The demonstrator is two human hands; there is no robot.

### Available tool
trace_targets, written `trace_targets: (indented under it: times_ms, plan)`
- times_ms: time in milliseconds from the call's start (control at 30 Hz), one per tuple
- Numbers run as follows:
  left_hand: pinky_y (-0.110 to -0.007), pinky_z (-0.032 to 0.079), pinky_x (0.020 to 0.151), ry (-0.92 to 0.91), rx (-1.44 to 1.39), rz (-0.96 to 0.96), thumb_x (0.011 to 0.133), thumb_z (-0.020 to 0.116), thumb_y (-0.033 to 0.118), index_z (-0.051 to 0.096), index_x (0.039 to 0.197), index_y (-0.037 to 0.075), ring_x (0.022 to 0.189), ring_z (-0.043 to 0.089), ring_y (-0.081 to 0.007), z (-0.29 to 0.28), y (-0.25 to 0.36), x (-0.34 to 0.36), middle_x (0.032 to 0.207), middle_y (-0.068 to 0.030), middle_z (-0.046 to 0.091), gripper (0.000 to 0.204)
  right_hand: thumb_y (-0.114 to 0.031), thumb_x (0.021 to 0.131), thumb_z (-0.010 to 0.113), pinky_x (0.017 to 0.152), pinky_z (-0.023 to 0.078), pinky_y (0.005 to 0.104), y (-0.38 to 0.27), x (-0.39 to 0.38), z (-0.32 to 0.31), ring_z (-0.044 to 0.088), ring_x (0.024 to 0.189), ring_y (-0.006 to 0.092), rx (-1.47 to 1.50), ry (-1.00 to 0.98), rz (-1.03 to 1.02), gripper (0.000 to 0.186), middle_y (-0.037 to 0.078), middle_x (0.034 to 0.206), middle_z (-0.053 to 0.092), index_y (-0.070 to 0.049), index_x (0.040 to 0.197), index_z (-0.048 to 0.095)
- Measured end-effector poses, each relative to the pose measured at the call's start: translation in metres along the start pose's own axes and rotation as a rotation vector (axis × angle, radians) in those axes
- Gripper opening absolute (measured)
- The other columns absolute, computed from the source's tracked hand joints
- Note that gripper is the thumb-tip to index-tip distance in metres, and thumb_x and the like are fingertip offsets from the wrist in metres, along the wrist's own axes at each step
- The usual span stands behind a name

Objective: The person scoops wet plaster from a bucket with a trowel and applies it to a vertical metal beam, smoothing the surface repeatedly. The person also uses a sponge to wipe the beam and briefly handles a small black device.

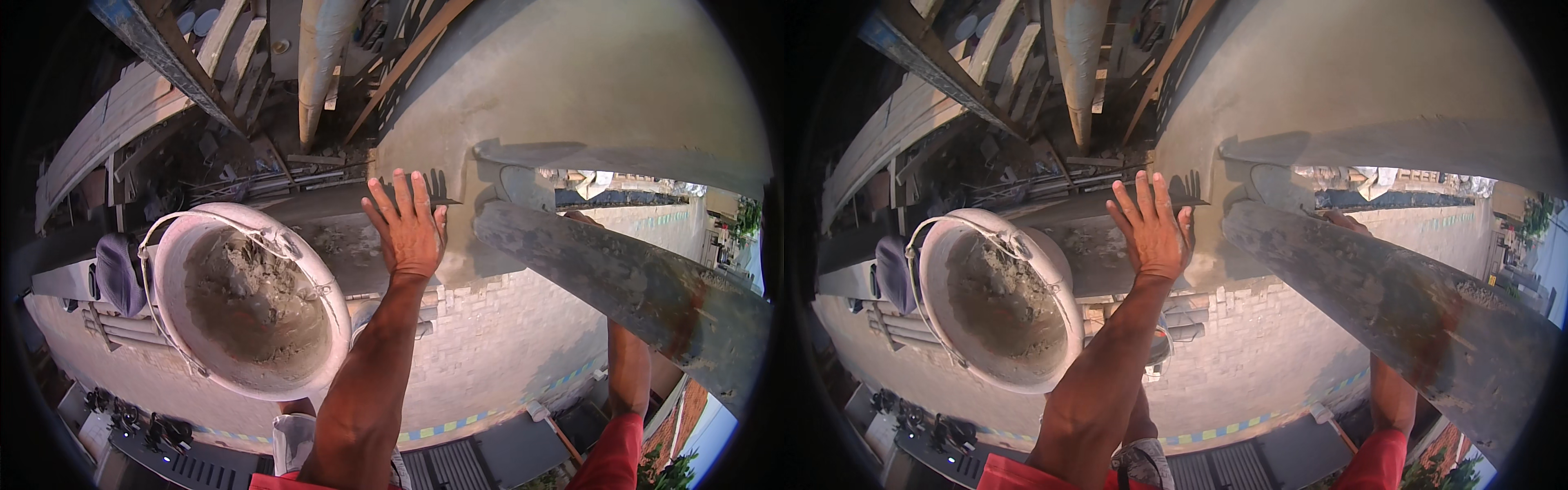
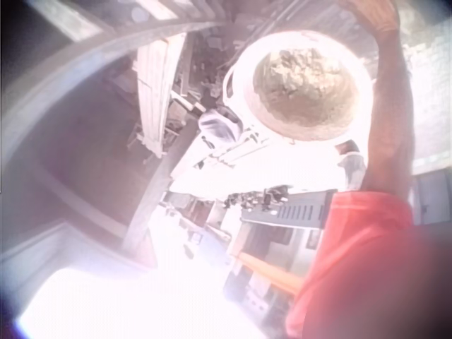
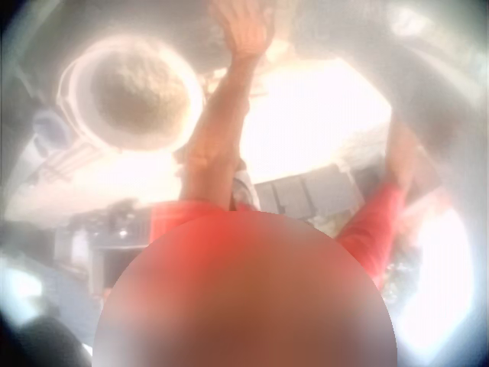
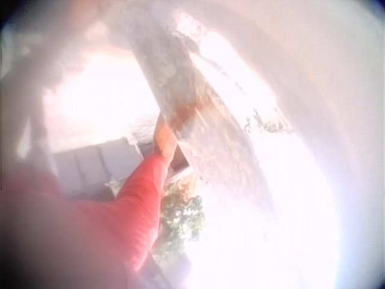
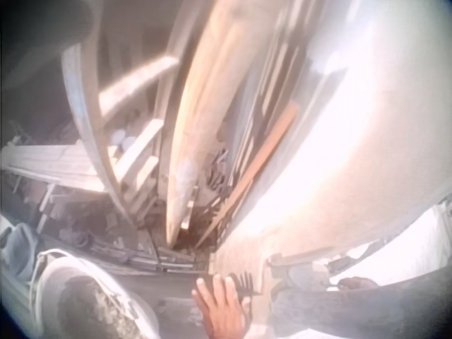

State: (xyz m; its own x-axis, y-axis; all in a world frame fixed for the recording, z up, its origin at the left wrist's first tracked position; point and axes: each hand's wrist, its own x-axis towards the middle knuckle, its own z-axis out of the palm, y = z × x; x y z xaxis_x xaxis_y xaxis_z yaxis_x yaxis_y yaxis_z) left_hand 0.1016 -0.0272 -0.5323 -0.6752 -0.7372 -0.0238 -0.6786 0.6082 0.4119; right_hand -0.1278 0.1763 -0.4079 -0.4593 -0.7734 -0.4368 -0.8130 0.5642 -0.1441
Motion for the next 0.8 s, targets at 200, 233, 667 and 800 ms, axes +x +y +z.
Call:
trace_targets:
  times_ms: [200,233,667,800]
  plan:
    - [-0.063,0.004,0.108,0.005,0.011,-0.008,0.092,0.047,0.037,0.022,0.143,0.001,0.136,0.007,-0.0503,-0.001,-0.004,-0.001,0.149,-0.0204,0.019,0.067,-0.025,0.083,0.062,0.073,0.046,0.042,0.002,-0.016,0.019,0.059,0.085,0.035,-0.033,0.045,0.012,0.037,0.017,0.089,0.059,-0.002,0.111,0.057]
    - [-0.063,0.005,0.108,0.011,0.021,-0.01,0.093,0.047,0.037,0.023,0.143,0.001,0.136,0.007,-0.0504,-0.001,-0.007,-0.001,0.149,-0.0204,0.019,0.067,-0.025,0.083,0.062,0.073,0.047,0.0419,0.002,-0.019,0.026,0.059,0.085,0.0351,-0.035,0.065,0.002,0.037,0.018,0.089,0.059,-0.002,0.111,0.057]
    - [-0.062,0.007,0.108,0.074,0.075,0.028,0.095,0.04,0.036,0.022,0.144,0.002,0.136,0.008,-0.0494,0.001,-0.009,-0.005,0.148,-0.02,0.022,0.062,-0.012,0.081,0.065,0.067,0.049,0.0395,-0.102,-0.216,0.07,0.062,0.081,0.0381,0.539,-0.026,0.53,0.033,0.019,0.087,0.063,-0.002,0.111,0.055]
    - [-0.062,0.007,0.108,0.109,0.07,0.051,0.096,0.039,0.036,0.021,0.145,0.003,0.136,0.009,-0.0486,0.003,-0.001,-0.005,0.148,-0.0191,0.021,0.061,-0.018,0.083,0.064,0.061,0.049,0.0394,-0.152,-0.296,0.101,0.063,0.068,0.0308,0.728,-0.048,0.69,0.037,0.017,0.074,0.061,0.001,0.111,0.051]
